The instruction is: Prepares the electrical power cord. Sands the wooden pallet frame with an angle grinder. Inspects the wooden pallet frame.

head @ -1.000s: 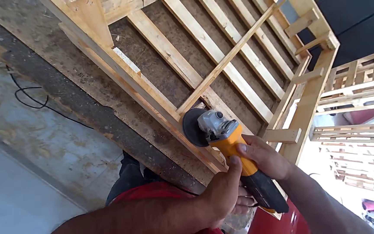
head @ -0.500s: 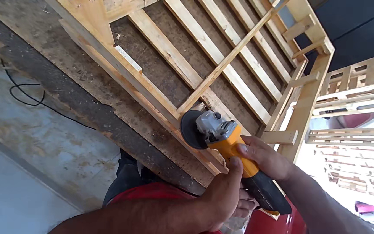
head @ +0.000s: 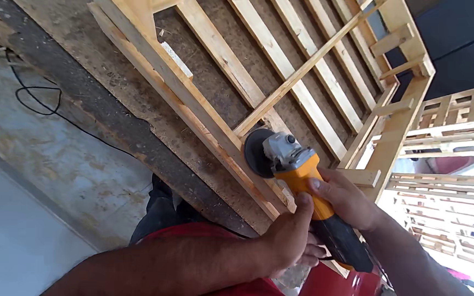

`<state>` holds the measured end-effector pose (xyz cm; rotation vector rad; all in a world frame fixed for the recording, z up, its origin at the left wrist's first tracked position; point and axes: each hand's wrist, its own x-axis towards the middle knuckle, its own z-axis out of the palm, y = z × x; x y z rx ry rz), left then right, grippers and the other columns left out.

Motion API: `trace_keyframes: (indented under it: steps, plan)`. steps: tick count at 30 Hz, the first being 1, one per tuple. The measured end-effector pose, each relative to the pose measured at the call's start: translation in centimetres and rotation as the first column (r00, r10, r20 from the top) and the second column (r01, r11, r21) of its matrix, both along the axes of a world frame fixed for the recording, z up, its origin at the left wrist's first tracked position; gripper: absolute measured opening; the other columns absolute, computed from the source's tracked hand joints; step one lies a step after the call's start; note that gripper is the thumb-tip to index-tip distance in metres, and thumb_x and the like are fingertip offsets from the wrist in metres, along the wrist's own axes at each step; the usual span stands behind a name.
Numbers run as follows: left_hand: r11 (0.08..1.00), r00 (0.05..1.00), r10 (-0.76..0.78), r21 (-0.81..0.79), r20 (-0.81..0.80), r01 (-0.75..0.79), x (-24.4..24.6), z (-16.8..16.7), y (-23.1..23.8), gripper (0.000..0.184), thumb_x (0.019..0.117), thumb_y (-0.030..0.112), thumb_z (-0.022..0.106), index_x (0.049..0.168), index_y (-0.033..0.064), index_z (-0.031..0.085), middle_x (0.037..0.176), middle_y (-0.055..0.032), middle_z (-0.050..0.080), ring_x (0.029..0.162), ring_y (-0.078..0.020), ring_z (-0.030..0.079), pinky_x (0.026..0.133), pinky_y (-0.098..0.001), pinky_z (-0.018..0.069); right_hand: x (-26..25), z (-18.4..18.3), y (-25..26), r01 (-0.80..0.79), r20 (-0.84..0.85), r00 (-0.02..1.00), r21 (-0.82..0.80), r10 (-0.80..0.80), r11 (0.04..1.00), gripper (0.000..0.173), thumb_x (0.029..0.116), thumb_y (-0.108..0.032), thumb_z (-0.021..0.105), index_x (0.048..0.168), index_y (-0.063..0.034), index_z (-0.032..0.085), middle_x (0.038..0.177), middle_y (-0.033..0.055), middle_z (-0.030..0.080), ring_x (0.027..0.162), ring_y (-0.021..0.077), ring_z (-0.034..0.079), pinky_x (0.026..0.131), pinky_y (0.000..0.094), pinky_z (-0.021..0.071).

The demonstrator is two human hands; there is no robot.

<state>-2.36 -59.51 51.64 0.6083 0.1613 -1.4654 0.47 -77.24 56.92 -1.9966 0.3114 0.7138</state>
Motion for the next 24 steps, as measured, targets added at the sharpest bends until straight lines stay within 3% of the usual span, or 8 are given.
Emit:
trace_keyframes:
  steps: [5,9,13,16,24]
  plan:
    - [1.0,0.999,0.008,-0.009,-0.032,-0.008,0.2,-0.3,-0.5,0.091,0.1006,0.074,0.014,0.13,0.0001,0.059,0.117,-0.0159,0.071,0.105,-0.0241,0.071,0.091,-0.0404,0.0584,-0.3,-0.1,-0.2,0.035,0.024,0.999,-0.056,-0.033,0.998,0.05,0.0942,-0.06,0.058,0.113,-0.0153,0.071,0.086,0.0079,0.074,0.071,0.0195,0.072,0.062,0.0359,0.0626]
    - [0.998,1.0,0.027,-0.056,0.002,-0.026,-1.3,-0.4,-0.2,0.092,0.1014,0.072,0.009,0.136,-0.0003,0.055,0.124,-0.0179,0.069,0.112,-0.0274,0.07,0.096,-0.0442,0.0577,-0.9,0.1,-0.1,-0.019,-0.006,1.0,-0.021,0.018,1.0,0.053,0.091,-0.064,0.062,0.11,-0.0154,0.071,0.082,0.0076,0.073,0.067,0.0187,0.071,0.057,0.0339,0.0609]
    - [0.999,0.999,0.021,-0.047,-0.028,-0.022,-0.7,-0.4,-0.6,0.092,0.1008,0.074,0.013,0.13,0.0,0.059,0.117,-0.016,0.071,0.106,-0.0241,0.071,0.092,-0.0405,0.0587,-1.0,0.1,-0.2,0.034,0.012,0.999,-0.056,-0.033,0.998,0.05,0.0941,-0.059,0.059,0.115,-0.0146,0.071,0.086,0.0081,0.074,0.071,0.0195,0.072,0.061,0.0355,0.0625]
    - [0.999,1.0,0.018,-0.045,-0.014,-0.019,-1.9,-0.1,-0.2,0.092,0.1016,0.072,0.009,0.135,-0.0012,0.056,0.124,-0.018,0.069,0.111,-0.0271,0.07,0.096,-0.0437,0.0576,-1.5,0.3,-0.1,-0.015,-0.014,1.0,-0.018,0.015,1.0,0.052,0.0925,-0.062,0.06,0.111,-0.015,0.071,0.083,0.0077,0.073,0.068,0.019,0.071,0.058,0.0337,0.0613]
    - [0.999,1.0,0.021,-0.04,-0.006,-0.021,-2.5,0.1,1.4,0.092,0.1021,0.07,0.006,0.136,-0.0005,0.055,0.124,-0.0162,0.07,0.113,-0.0258,0.07,0.098,-0.043,0.0575,-1.9,-0.1,0.9,-0.05,-0.023,0.998,0.05,0.052,0.997,0.05,0.0934,-0.062,0.061,0.107,-0.0146,0.071,0.081,0.007,0.072,0.067,0.0173,0.07,0.059,0.0329,0.0605]
